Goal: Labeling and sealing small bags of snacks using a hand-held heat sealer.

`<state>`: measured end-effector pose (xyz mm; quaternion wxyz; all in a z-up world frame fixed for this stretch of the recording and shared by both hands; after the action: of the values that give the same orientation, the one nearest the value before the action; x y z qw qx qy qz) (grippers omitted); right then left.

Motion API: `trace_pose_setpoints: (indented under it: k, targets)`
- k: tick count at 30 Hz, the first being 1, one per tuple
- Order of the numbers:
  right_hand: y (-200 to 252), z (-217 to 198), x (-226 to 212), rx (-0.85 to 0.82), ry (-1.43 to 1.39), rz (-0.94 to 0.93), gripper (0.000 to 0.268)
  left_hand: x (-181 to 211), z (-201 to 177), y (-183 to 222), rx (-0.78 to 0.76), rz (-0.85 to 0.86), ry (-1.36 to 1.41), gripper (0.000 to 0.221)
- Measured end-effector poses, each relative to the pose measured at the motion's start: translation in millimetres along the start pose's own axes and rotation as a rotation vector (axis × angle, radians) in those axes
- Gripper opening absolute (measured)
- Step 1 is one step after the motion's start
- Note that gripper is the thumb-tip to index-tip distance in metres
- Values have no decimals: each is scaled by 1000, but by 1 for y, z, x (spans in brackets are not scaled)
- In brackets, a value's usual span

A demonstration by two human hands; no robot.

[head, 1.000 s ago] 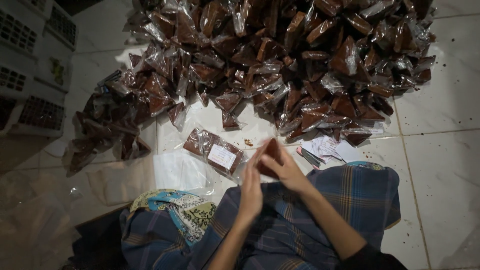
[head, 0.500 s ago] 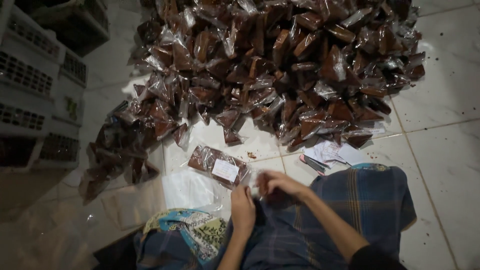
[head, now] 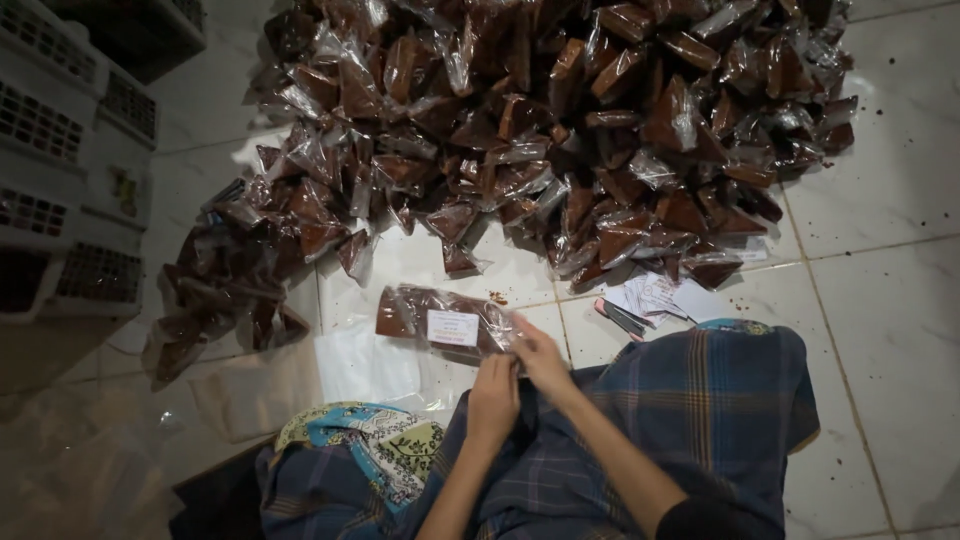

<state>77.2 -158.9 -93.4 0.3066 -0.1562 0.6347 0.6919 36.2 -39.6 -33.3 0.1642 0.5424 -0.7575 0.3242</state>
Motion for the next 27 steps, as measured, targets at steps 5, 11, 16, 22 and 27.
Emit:
trace_pose_setpoints:
  k: [5,11,16,22,27]
  targets:
    - [-12,-18,19,-75,245,46,38,-5,-6,-11,-87,-9,-9,15]
    - [-6,-9,19,-108,108,54,45,39,12,-6,-253,128,46,22]
    - [-38,-30,49,60,128,151,48,23,-12,-2,-225,45,-270,46]
    - [36,-24,-41,242,570,-412,43,24,-39,-47,-442,60,15,73]
    - [156,9,-141,-87,664,-804,38,19,-51,-73,-341,192,358,61]
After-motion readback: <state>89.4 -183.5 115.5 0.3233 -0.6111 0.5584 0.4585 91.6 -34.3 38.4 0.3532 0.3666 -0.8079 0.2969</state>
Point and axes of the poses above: each hand's wrist, its own y-axis away from the middle knuckle, its own z-axis out of the palm, x = y × z, the point moved 8 cm from there along -y, towards the middle knuckle, and after that the axes turned 12 degrees about z, right-handed, at the moved point
